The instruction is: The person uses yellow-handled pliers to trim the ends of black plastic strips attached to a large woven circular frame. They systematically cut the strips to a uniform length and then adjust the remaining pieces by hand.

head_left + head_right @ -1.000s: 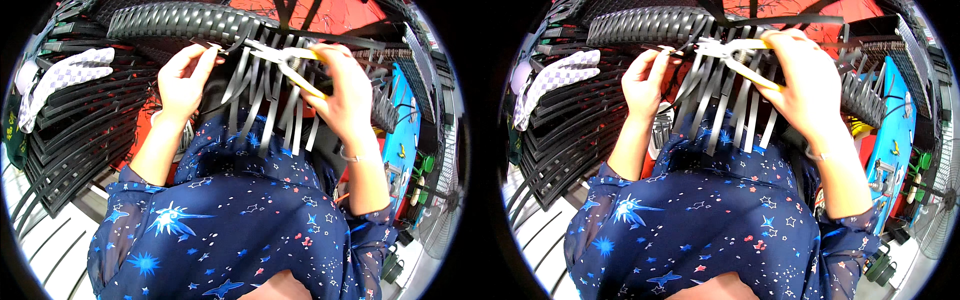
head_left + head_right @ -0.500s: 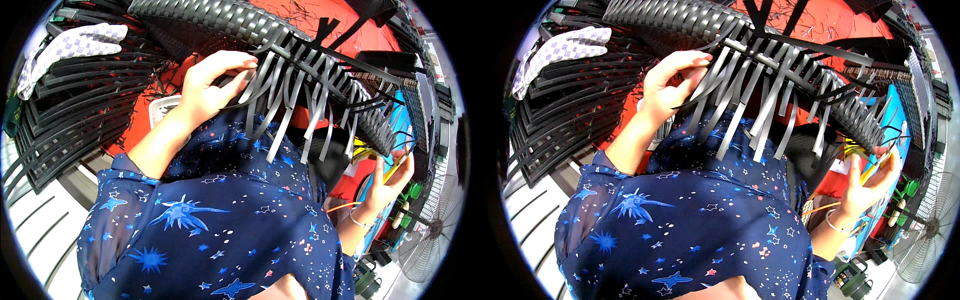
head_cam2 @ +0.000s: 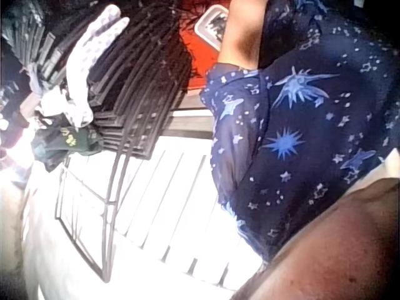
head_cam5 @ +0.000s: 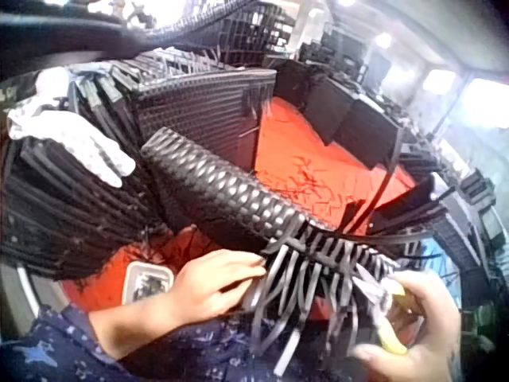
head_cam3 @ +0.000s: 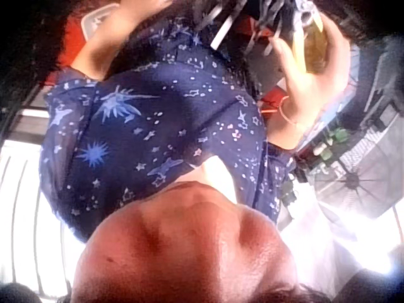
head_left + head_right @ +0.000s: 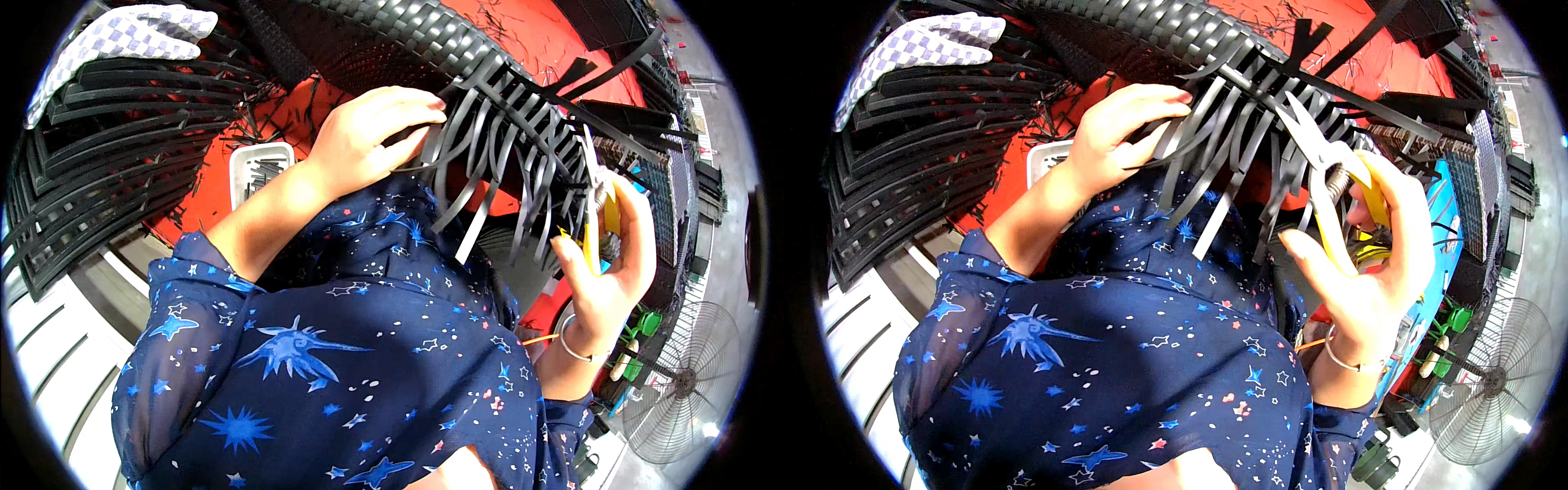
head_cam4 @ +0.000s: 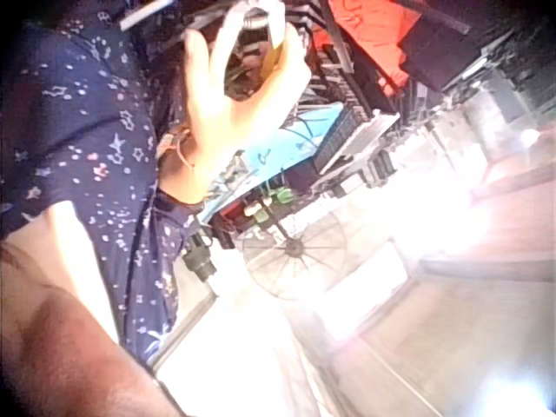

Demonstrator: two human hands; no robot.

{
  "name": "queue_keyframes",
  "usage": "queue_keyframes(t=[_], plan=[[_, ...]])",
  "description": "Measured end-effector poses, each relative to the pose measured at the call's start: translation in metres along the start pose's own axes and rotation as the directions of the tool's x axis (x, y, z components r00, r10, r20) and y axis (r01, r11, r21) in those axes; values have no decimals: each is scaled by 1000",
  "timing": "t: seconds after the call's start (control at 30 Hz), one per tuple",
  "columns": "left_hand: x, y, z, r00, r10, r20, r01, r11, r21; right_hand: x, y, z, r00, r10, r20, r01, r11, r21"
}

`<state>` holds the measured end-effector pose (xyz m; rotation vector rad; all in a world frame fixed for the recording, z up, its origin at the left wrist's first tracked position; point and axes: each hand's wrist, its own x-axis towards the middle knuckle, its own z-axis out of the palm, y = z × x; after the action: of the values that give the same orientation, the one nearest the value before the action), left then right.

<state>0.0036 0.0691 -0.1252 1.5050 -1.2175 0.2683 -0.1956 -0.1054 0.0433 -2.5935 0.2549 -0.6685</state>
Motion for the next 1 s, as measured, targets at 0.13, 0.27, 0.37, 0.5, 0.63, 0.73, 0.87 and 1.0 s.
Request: queue_keyframes(t=[0.13,0.27,0.37,0.5,0.63,0.73,0.87,1.0], plan=[[2,5,-1,998,-17,-59,15,1000,-27,9,2,7,996,-70,50,73,995,-72],[6,10,3,951,-239,-197,218,968,-121,15,4,12,990,-76,116,97,977,-191],[9,8,12,801,-598,34,536,690,-486,24,2,18,974,-15,224,52,985,-162],[26,12,9,731,-655,194,657,597,-460,43,-6,24,855,289,430,-269,957,-109],[26,17,17,733,-640,232,658,579,-481,60,0,28,726,396,563,-403,907,-118],[19,23,23,724,-657,208,646,542,-537,65,6,27,646,423,635,-510,859,-52],[18,24,29,752,-634,180,585,517,-625,67,5,30,622,420,661,-546,837,-18],[26,30,14,668,-656,351,661,307,-685,73,5,30,578,429,694,-573,819,-30]])
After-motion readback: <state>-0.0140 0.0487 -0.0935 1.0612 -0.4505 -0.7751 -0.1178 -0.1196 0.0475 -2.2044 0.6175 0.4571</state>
